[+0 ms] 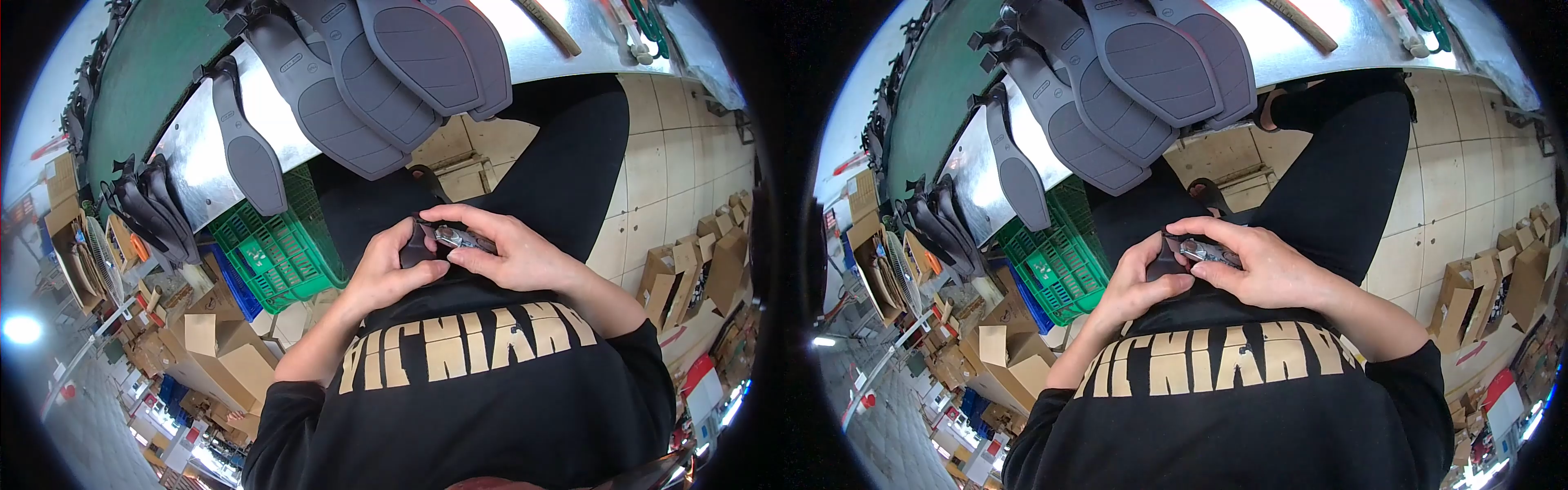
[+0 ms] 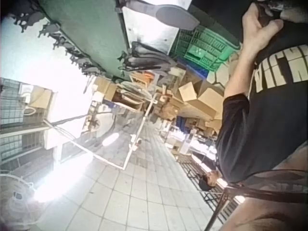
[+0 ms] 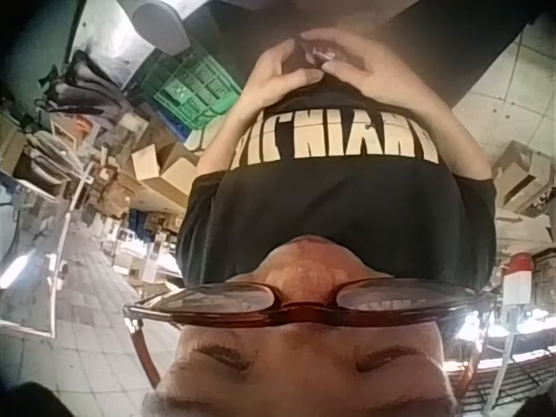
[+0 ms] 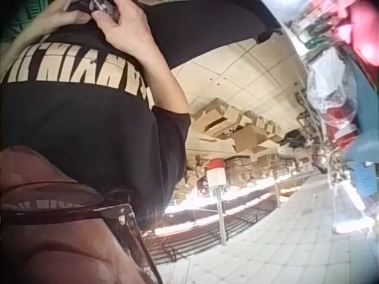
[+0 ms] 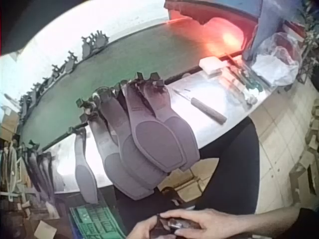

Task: The recorder trims excess material from shoe soles using a sharp hand tool and scissors at a manufacturing workbench.

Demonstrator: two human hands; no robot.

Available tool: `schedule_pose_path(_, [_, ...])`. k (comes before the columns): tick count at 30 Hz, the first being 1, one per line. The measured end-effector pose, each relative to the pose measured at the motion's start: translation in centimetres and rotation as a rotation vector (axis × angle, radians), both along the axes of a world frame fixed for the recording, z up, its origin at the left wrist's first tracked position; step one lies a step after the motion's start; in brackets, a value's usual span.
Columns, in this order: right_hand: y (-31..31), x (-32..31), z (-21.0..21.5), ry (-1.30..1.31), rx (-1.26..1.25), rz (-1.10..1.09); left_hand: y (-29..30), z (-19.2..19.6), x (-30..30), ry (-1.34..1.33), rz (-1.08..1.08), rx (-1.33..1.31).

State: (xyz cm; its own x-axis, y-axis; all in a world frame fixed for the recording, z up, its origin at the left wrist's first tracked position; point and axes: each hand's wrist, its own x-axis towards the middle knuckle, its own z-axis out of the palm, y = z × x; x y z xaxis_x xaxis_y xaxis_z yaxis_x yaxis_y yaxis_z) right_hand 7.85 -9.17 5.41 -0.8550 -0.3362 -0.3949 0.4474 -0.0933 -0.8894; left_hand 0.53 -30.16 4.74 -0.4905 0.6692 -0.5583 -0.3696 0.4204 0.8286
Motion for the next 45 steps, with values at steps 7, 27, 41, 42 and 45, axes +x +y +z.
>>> schedule_pose_path(7, [0.1, -0.1, -0.1, -0.012, -0.007, 0.007, -0.1, -0.1, 0.1, 0.007, -0.006, -0.004])
schedule_pose_path(27, [1.1, -0.6, -0.1, -0.15, -0.097, 0.087, -0.1, 0.0, 0.3, -0.046, -0.002, -0.006])
schedule_pose_path(41, [0.9, -0.2, -1.2, -0.107, -0.122, 0.088, -0.7, -0.6, 0.9, -0.084, 0.05, 0.059])
schedule_pose_path(42, [0.8, -0.1, -1.4, -0.106, -0.122, 0.088, -0.8, -0.7, 0.8, -0.079, 0.051, 0.074])
schedule_pose_path(45, [0.9, 0.0, -1.8, -0.101, -0.162, 0.087, -0.7, 0.0, 0.6, -0.176, 0.036, 0.021])
